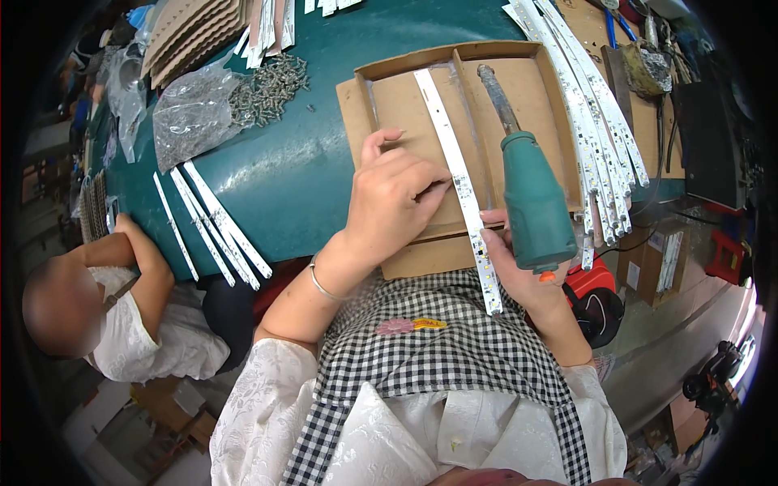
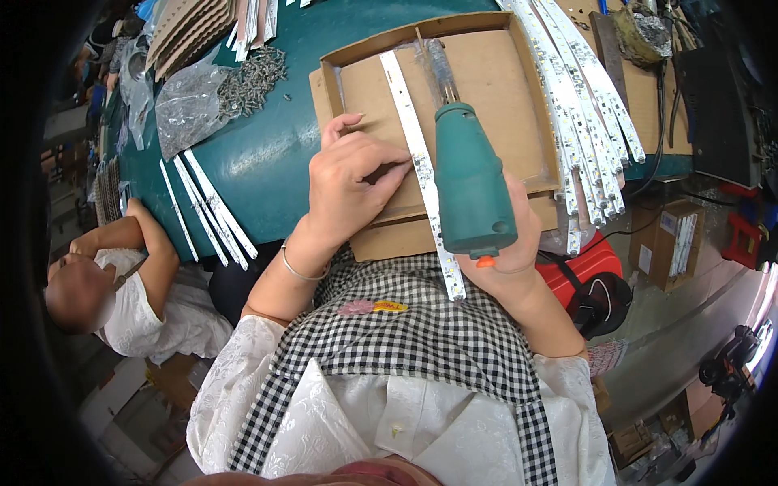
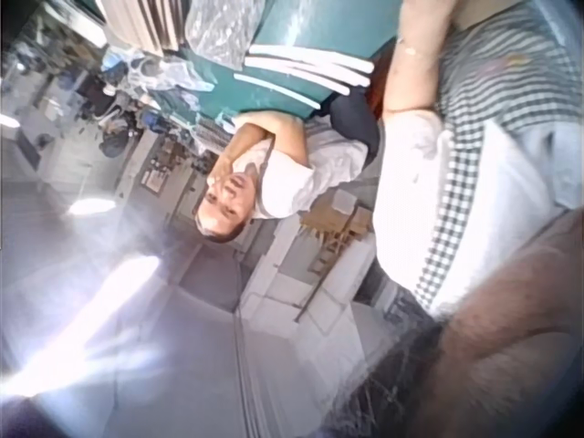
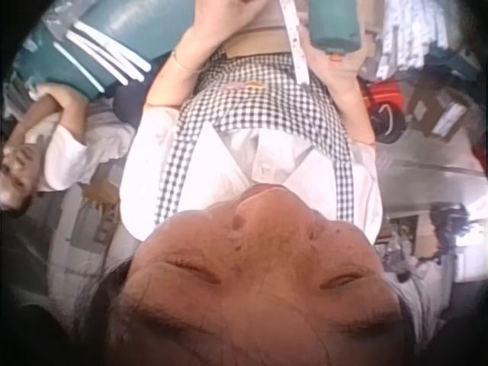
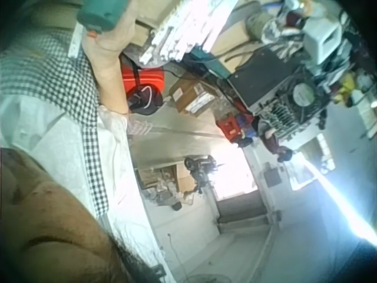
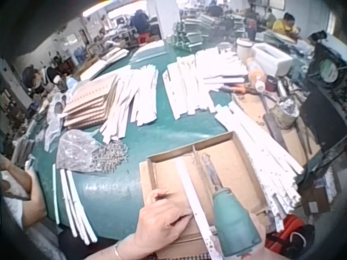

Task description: The person uses a soldering iron to attach small components to LED strips. They pick up each strip, apply solder to specific points, and place the finished strips on the table. The process is repeated for multiple strips throughout the video.

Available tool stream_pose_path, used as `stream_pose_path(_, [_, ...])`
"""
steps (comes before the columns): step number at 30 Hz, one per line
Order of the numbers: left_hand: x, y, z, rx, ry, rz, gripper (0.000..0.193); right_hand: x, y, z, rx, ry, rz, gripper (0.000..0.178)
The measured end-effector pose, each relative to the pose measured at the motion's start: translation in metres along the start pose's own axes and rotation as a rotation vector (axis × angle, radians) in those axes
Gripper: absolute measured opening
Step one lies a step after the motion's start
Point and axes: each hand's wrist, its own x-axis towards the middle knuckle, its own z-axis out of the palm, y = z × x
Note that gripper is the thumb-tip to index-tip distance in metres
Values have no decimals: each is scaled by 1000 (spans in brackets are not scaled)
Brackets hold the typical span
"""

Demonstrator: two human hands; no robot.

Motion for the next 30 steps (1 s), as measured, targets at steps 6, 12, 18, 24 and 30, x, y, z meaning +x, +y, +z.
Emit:
stream_pose_path(6, [-3, -2, 1, -33, 48, 13, 14, -11, -9, -18, 351, -42, 47, 42])
stream_pose_path(12, [-5, -3, 2, -36, 47, 24, 16, -25, -46, -59, 649, 34, 167, 55])
stream_pose_path(18, [-6, -3, 1, -66, 59, 13, 17, -43, -42, -78, 578, -6, 267, 62])
stream_pose_path(24, [-6, -4, 1, -72, 55, 18, 17, -42, -40, -79, 517, -13, 268, 57])
stream_pose_path(30, [-6, -4, 1, -66, 55, 17, 17, -41, -41, -81, 516, -37, 304, 56])
